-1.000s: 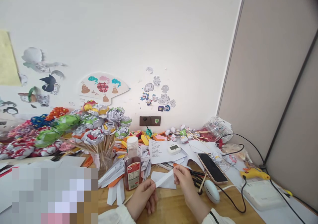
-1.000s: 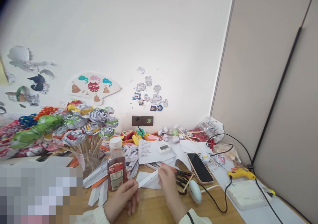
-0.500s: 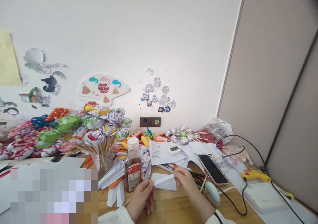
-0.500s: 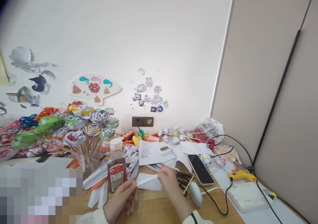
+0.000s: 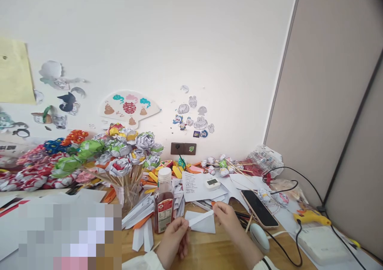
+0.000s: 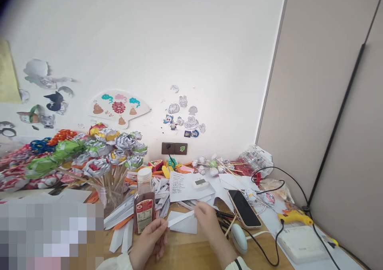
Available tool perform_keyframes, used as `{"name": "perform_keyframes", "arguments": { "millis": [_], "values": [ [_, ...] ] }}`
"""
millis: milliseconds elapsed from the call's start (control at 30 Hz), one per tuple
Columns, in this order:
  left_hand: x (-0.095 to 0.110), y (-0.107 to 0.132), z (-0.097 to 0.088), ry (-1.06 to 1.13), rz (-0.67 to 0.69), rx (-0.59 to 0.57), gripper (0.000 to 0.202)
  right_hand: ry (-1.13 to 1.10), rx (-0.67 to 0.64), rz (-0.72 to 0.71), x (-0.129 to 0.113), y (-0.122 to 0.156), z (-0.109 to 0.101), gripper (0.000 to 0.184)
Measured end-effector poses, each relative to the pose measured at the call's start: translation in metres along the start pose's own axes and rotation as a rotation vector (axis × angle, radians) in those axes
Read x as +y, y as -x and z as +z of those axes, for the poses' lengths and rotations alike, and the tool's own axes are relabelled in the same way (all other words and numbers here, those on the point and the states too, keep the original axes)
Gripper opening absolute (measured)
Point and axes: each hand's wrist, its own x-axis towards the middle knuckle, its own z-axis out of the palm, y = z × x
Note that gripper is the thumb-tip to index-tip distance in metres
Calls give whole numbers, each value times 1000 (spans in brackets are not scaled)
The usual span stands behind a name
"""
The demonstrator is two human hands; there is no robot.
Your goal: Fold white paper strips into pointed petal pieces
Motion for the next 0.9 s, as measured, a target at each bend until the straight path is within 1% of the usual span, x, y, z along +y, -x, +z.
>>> {"name": "perform_keyframes", "arguments": {
  "millis": [133,200,267,367,433,467,567,600,667,733,767,900],
  "values": [
    [-1,-2,0,13,-40,-1,48,-2,61,-9,-4,-14,3,23],
    [-3,-4,0,-7,-47,-8,48,8,75,-22,-10,-24,12,25],
    [-7,-6,-1,-12,-38,-22,49,31,63,-56,-18,-34,28,28],
    [-9,-9,-2,15,-32,-34,52,90,-36,-132,-32,-43,53,35],
    [-9,-10,-3,23,-48,-36,52,152,-106,-180,-39,-43,63,34],
    [-9,-10,-3,22,-56,-37,52,178,-112,-206,-42,-41,64,31],
    [-10,-9,-2,10,-53,-29,52,306,-103,-261,-42,-29,55,21],
    [-10,-9,-2,7,-47,-27,52,420,-125,-282,-39,-23,49,21],
    [-11,-8,-2,10,-41,-31,51,616,-220,-337,-29,-12,37,20],
    [-12,-8,-2,20,-45,-41,50,763,-292,-419,-17,-1,28,29],
    [-11,-8,-2,26,-46,-42,50,822,-334,-447,-11,3,25,26],
    [-8,-8,-2,45,-41,-37,49,933,-370,-490,5,12,23,12]
  ]
}}
